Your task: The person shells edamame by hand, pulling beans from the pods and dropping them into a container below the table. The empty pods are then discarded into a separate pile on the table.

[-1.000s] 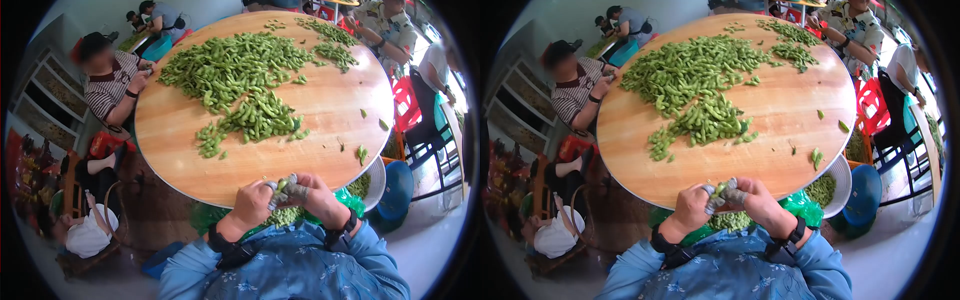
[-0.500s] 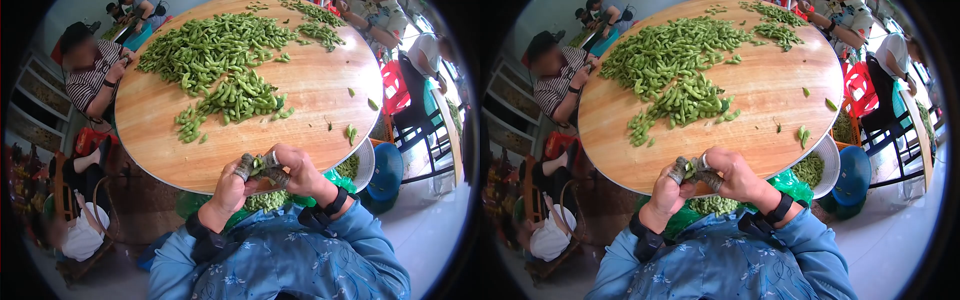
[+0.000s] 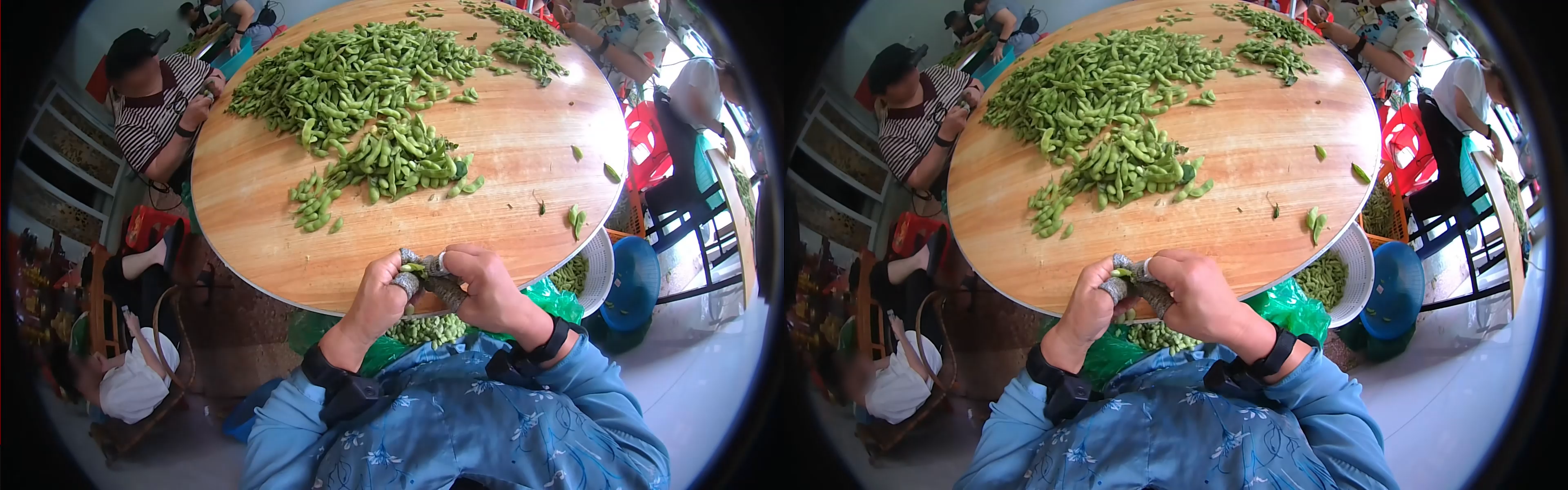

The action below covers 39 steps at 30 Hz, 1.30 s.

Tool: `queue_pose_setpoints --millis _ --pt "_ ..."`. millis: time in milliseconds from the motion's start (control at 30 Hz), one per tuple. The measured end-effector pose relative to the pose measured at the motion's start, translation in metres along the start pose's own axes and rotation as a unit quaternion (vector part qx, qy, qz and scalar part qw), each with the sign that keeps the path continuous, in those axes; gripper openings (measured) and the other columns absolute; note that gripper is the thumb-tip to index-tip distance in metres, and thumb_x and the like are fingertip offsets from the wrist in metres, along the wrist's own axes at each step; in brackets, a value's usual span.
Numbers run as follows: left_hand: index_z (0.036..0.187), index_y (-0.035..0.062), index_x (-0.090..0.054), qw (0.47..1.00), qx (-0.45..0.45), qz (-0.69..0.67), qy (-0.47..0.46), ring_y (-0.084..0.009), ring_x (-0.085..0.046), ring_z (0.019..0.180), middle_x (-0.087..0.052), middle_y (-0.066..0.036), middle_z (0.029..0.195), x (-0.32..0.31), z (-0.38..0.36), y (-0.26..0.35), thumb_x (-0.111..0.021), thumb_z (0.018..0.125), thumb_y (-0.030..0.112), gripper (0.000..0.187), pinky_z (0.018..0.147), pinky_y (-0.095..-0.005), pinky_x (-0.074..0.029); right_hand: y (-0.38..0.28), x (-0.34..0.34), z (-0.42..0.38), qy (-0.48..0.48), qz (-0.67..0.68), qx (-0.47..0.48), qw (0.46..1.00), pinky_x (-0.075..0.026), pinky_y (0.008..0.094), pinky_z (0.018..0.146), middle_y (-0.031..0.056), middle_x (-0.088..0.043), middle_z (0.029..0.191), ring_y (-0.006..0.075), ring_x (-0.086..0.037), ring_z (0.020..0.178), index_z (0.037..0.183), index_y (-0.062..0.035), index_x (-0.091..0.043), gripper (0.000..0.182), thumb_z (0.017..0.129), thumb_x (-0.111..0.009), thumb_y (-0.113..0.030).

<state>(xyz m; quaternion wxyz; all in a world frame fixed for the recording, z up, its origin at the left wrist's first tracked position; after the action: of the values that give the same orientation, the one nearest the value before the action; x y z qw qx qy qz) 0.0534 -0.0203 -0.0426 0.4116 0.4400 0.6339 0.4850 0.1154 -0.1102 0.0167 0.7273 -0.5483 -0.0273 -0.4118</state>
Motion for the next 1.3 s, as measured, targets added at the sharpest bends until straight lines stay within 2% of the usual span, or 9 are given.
queue_pose_setpoints --millis 333,500,667,767,833,867,967,1167,1300 --pt "0.088 0.0044 -0.054 1.0 0.005 -0.02 0.014 -0.0046 -0.047 0.061 -0.053 0.002 0.073 0.001 -0.005 0.003 -0.045 0.086 0.008 0.01 0.051 -0.0183 -0.037 0.012 0.003 -0.001 -0.002 0.08 -0.095 0.992 -0.042 0.0346 0.053 0.017 -0.053 0.065 0.033 -0.053 0.06 0.072 -0.0005 -0.054 0.011 0.064 -0.062 0.0" --pt "0.086 0.0028 -0.054 0.997 -0.023 0.07 0.025 -0.0055 -0.047 0.063 -0.051 0.002 0.067 0.002 0.0 0.003 -0.044 0.086 0.004 0.01 0.056 -0.0217 -0.04 0.034 -0.011 -0.01 -0.013 0.274 -0.169 0.947 -0.041 0.0255 0.055 0.0058 -0.054 0.066 0.0073 -0.046 0.064 0.082 0.0036 -0.057 0.007 0.076 -0.055 0.004" --pt "0.092 0.0025 -0.056 0.989 -0.058 0.135 0.011 -0.0117 -0.057 0.077 -0.06 -0.004 0.077 -0.014 -0.006 0.02 -0.05 0.08 -0.003 0.015 0.069 -0.0243 -0.045 0.045 0.019 -0.016 0.089 0.32 -0.157 0.93 -0.045 0.0238 0.075 0.0034 -0.058 0.086 0.0088 -0.053 0.083 0.096 0.0032 -0.055 0.018 0.078 -0.054 0.006" --pt "0.087 0.0042 -0.06 0.959 -0.128 0.252 -0.013 -0.0195 -0.061 0.077 -0.062 -0.011 0.08 -0.011 -0.022 0.016 -0.057 0.077 0.002 0.01 0.068 -0.0281 -0.047 0.054 0.096 -0.041 0.178 0.032 -0.144 0.973 -0.046 0.0258 0.066 0.0091 -0.061 0.077 0.0122 -0.057 0.075 0.089 0.0024 -0.057 0.018 0.072 -0.057 0.007" --pt "0.082 0.0036 -0.061 0.846 -0.339 0.409 0.042 -0.0257 -0.06 0.068 -0.061 -0.012 0.076 -0.009 -0.035 0.065 -0.061 0.073 0.003 0.009 0.063 -0.0328 -0.048 0.065 0.15 -0.065 0.193 -0.201 -0.226 0.933 -0.043 0.0314 0.055 0.0161 -0.058 0.069 0.0176 -0.056 0.061 0.086 -0.0002 -0.057 0.012 0.073 -0.057 0.002" --pt "0.083 0.0036 -0.061 0.868 -0.293 0.385 0.11 -0.0276 -0.059 0.068 -0.06 -0.013 0.077 0.016 -0.033 0.058 -0.061 0.072 0.003 0.012 0.063 -0.0343 -0.048 0.071 0.174 -0.082 0.222 -0.272 -0.246 0.903 -0.042 0.0318 0.053 0.0148 -0.057 0.067 0.0185 -0.054 0.058 0.084 0.0008 -0.056 0.01 0.074 -0.057 0.001" --pt "0.089 -0.001 -0.058 0.865 -0.19 0.376 0.272 -0.0269 -0.06 0.073 -0.06 -0.014 0.081 0.079 -0.023 0.05 -0.063 0.071 0.003 0.019 0.065 -0.0319 -0.048 0.082 0.209 -0.117 0.29 -0.23 -0.241 0.897 -0.041 0.0252 0.055 0.0072 -0.054 0.063 0.0105 -0.05 0.061 0.09 0.003 -0.055 0.012 0.078 -0.055 0.002" --pt "0.085 0.0009 -0.058 0.765 -0.173 0.575 0.233 -0.0392 -0.053 0.072 -0.057 -0.02 0.085 0.111 0.024 0.041 -0.062 0.07 0.009 0.017 0.064 -0.0442 -0.044 0.064 0.147 -0.082 0.236 -0.007 -0.19 0.953 -0.045 0.0214 0.071 0.0036 -0.059 0.084 0.0086 -0.055 0.078 0.094 0.0024 -0.058 0.012 0.082 -0.055 0.001" --pt "0.087 0.0003 -0.059 0.737 -0.193 0.612 0.21 -0.032 -0.057 0.068 -0.058 -0.018 0.081 0.098 0.023 0.042 -0.062 0.072 0.007 0.017 0.061 -0.0382 -0.046 0.051 0.076 -0.048 0.129 0.167 -0.193 0.958 -0.047 0.0241 0.075 0.0048 -0.06 0.089 0.0117 -0.057 0.082 0.1 0.0048 -0.056 0.018 0.082 -0.057 0.001"
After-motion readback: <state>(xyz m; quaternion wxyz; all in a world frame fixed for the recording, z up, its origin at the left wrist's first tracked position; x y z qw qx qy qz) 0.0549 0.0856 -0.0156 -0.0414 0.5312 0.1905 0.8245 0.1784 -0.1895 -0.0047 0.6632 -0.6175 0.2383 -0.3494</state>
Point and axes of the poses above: each hand's wrist, its own z-axis towards the middle knuckle, its own x-axis out of the back of the hand, y = z × x, the point moved 8 cm from there along z, towards the middle knuckle
